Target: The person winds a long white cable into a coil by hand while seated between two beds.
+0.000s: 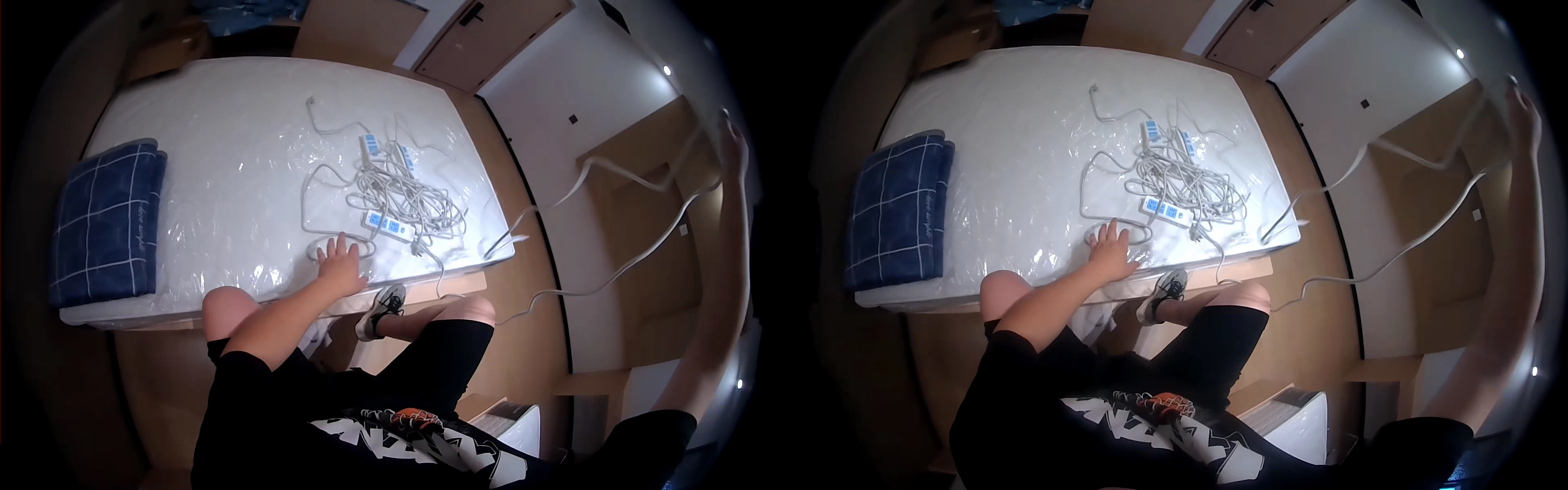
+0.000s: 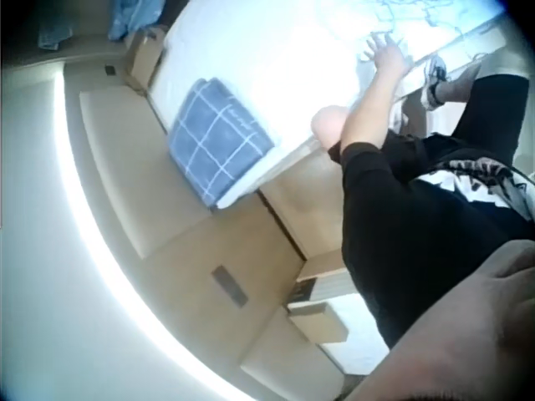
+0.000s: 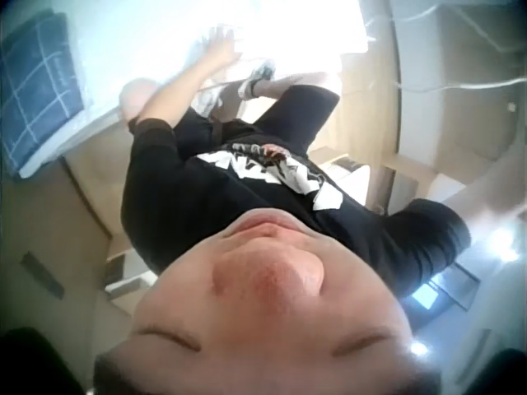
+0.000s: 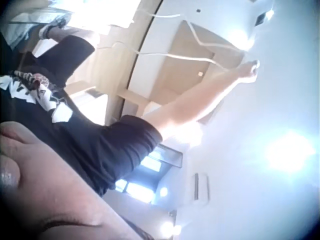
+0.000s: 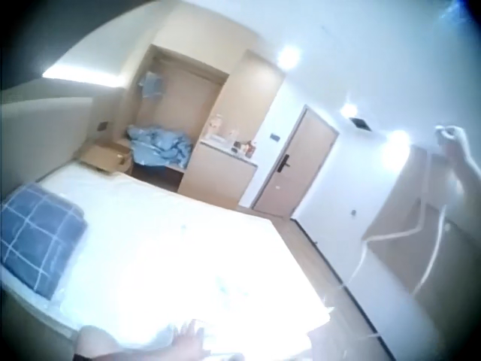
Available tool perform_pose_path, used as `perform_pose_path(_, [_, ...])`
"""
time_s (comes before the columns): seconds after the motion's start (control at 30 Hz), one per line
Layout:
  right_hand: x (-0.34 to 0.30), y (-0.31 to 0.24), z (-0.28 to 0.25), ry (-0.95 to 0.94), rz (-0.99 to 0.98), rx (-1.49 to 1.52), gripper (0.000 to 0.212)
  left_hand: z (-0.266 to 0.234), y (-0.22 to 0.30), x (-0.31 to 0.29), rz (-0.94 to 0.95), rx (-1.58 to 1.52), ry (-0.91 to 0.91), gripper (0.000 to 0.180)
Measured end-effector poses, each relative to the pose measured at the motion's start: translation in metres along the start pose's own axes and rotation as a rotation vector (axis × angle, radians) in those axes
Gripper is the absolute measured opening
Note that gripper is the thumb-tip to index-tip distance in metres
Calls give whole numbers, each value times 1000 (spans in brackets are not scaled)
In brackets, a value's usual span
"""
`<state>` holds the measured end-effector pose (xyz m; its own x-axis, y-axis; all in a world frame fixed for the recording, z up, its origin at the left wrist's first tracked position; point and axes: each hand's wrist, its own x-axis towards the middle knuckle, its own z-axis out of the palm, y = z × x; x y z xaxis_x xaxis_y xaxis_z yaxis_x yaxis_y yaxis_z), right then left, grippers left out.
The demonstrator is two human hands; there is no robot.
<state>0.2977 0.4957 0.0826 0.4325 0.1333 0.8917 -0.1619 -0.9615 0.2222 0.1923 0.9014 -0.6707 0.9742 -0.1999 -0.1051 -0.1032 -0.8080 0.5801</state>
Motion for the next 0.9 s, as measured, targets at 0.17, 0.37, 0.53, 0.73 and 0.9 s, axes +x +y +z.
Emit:
perform_pose_path(0.17, [-103,-6,89,-173,66,285,48,18,-24,-1,-170,119,-82,79])
perform_pose_path(0.37, [-221,-58,278,-20,556,1090,59,12,-44,29,-427,132,-39,78])
perform_pose_path(0.53, [-352,-217,430,-565,899,1212,58,9,-46,61,-257,-31,-105,67])
perform_pose_path(0.73, [-492,-412,526,-1085,65,1035,50,-5,-45,78,-55,-57,-26,61])
perform_pose_path(0.9, [-545,-490,556,-1231,-584,947,38,-18,-59,97,0,-133,-20,59])
